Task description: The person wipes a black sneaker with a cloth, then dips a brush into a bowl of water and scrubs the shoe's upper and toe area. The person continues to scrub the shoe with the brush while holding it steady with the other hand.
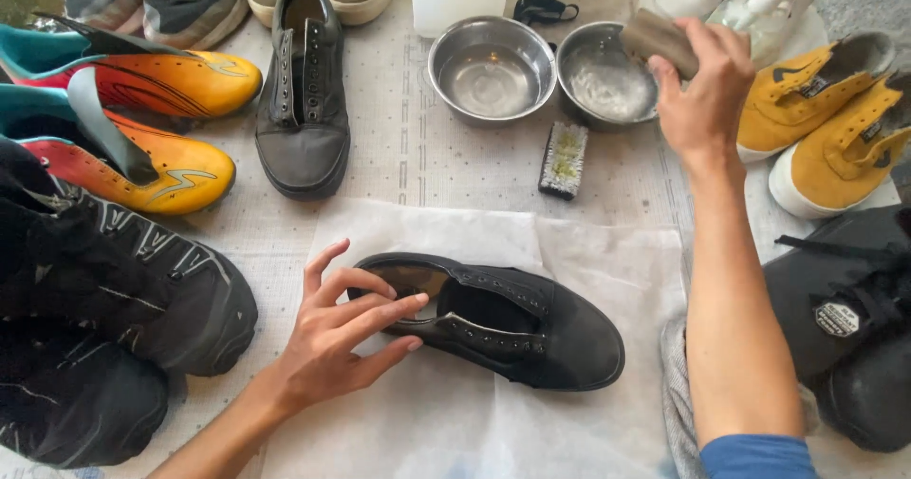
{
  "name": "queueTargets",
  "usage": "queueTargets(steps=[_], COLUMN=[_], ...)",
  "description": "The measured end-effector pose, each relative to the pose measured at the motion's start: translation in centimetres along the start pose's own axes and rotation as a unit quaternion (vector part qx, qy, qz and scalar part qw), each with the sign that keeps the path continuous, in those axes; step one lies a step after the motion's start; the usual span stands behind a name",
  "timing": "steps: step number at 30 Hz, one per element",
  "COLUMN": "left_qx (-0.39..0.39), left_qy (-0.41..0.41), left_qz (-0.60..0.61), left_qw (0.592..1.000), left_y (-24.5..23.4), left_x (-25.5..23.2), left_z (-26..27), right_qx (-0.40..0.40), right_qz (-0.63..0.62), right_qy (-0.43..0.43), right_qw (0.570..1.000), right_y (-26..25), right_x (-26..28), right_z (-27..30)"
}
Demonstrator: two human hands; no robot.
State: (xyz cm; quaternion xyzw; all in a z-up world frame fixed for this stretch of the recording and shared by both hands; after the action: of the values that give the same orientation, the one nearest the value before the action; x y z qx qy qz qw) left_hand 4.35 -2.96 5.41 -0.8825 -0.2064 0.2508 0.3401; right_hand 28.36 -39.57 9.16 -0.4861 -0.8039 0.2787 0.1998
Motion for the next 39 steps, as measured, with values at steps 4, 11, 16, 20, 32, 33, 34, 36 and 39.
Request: queueTargets(steps=[4, 11, 16, 20, 32, 33, 34, 36, 39], left_qx=[0.002, 0.006, -0.004, -0.005, 0.013, 0.013, 0.013, 0.01, 0.011], left_qy=[-0.01, -0.018, -0.014, -0.009, -0.007, -0.007, -0.006, -0.004, 0.001], left_qz=[0.004, 0.013, 0.014, 0.015, 0.015, 0.007, -0.002, -0.003, -0.007], left_qw=[1.0, 1.0, 1.0, 1.0, 1.0, 1.0, 1.0, 1.0, 1.0], left_y=[0.2, 0.4, 0.1, 0.0, 0.2, 0.2, 0.2, 0.1, 0.2], left_x=[-0.1, -0.2, -0.2, -0.1, -0.2, -0.2, -0.2, -0.2, -0.2], left_z=[0.5, 0.6, 0.4, 0.4, 0.5, 0.5, 0.6, 0.6, 0.7], right_qx=[-0.045, 0.018, -0.084, -0.182, -0.064, -0.036, -0.007, -0.082, -0.119], right_qz=[-0.045, -0.039, -0.026, -0.022, 0.001, 0.017, 0.034, 0.024, -0.045], right_qy=[-0.025, 0.001, -0.062, 0.049, -0.02, -0.014, -0.007, -0.035, -0.051], right_qw=[0.998, 0.999, 0.994, 0.982, 0.998, 0.999, 0.999, 0.996, 0.991], right_y=[-4.1, -0.5, -5.5, -6.0, -3.3, -2.3, -1.4, -4.7, -6.1], right_x=[3.4, 0.7, 4.0, 2.4, 2.0, 1.5, 1.1, 3.4, 3.6], right_z=[-1.8, 0.0, -1.9, -0.3, -0.5, -0.1, 0.3, -1.2, -1.3])
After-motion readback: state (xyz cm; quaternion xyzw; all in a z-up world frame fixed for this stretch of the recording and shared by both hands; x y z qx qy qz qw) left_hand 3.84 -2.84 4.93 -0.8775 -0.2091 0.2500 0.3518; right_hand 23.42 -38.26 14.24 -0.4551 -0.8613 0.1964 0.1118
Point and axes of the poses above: each hand's wrist, its own z-axis away from the middle knuckle, its own y-axis out of the palm, x = y × z, the point moved 7 cm from there along -z, towards the middle knuckle, and after that the axes turned 5 degrees about x, right-handed, at the moved point
